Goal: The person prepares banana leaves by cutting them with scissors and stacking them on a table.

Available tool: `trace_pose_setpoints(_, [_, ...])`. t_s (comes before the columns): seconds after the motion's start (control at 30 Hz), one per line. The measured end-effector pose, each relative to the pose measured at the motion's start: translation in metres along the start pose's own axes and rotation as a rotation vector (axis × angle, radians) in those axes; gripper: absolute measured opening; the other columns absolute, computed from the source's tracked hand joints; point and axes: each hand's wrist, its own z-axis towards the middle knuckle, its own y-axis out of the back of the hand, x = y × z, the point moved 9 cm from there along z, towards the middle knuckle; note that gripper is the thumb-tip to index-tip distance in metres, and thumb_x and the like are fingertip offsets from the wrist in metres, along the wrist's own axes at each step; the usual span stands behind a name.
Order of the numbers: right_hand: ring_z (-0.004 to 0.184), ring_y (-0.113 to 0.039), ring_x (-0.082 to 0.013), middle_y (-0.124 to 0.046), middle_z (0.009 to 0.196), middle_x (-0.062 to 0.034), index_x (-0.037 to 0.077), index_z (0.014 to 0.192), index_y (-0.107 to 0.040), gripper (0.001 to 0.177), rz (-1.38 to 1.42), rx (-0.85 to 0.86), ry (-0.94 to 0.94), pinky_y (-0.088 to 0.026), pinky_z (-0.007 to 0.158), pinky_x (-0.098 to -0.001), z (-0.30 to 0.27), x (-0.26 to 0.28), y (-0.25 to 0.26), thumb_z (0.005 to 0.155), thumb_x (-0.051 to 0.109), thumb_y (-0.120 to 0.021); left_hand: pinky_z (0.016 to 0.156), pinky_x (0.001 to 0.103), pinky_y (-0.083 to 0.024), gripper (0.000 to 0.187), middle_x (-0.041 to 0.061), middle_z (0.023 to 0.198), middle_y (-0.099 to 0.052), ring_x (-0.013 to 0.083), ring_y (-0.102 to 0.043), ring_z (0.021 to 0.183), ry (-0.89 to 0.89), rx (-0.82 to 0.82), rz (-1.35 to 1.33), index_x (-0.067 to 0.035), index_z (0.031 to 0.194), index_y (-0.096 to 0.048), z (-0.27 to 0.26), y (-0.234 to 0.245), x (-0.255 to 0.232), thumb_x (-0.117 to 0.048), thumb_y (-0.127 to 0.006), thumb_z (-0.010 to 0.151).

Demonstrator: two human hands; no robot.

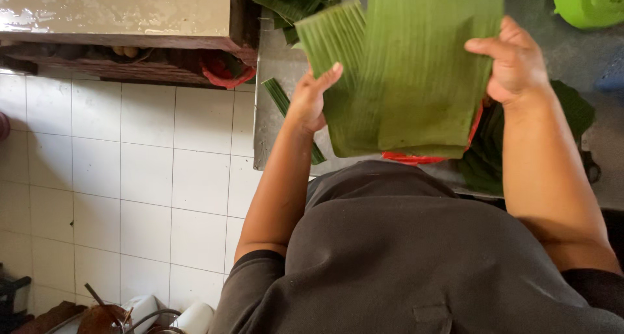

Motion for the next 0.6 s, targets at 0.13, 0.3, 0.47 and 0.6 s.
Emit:
trace_pose_setpoints(0.13, [0.13, -0.065, -0.0209, -0.065, 0.14, -0.0069, 0.006, 0.142, -0.057, 0.05, 0.027, -0.109, 0.076, -0.051, 0.12, -0.0402, -0.009, 0.008, 0.034, 0.094, -0.005, -0.056, 0.093, 0.057, -0.064, 0.06, 0.02, 0.125, -0.066, 0.0355, -0.07, 0.113, 0.026, -0.385, -0.107, 0.002, 0.135, -0.05, -0.025, 0.036, -0.044, -0.019, -0.077, 0.086])
trace_pose_setpoints(0.3, [0.122, -0.062, -0.0208, -0.063, 0.135, -0.0094, 0.003, 0.136, -0.057, 0.038, -0.101, -0.088, 0.061, -0.051, 0.108, -0.038, -0.01, 0.005, 0.024, 0.099, -0.006, -0.058, 0.083, 0.056, -0.066, 0.051, 0.018, 0.109, -0.072, 0.0343, -0.073, 0.101, -0.131, -0.165, -0.009, 0.002, 0.131, -0.056, -0.035, 0.008, -0.074, -0.018, -0.074, 0.087])
trace_pose_setpoints(0.47, [0.127, -0.064, -0.0239, -0.066, 0.136, -0.0128, 0.002, 0.136, -0.058, 0.043, -0.032, 0.085, 0.032, -0.053, 0.114, -0.0385, -0.018, -0.003, -0.059, 0.094, -0.006, -0.054, 0.11, 0.045, -0.048, 0.041, 0.016, 0.133, -0.06, 0.0309, -0.058, 0.124, -0.403, -0.041, 0.385, -0.002, 0.136, -0.059, -0.006, -0.059, -0.041, -0.015, -0.074, 0.1])
trace_pose_setpoints(0.6, [0.131, -0.063, -0.0232, -0.066, 0.141, -0.0112, 0.002, 0.144, -0.057, 0.052, 0.224, 0.082, -0.066, -0.051, 0.114, -0.0366, -0.032, -0.005, -0.088, 0.092, -0.003, -0.055, 0.115, 0.04, -0.042, 0.033, 0.013, 0.148, -0.048, 0.0297, -0.045, 0.137, -0.863, -0.277, 0.865, -0.006, 0.133, -0.064, -0.028, -0.08, -0.068, -0.019, -0.072, 0.104])
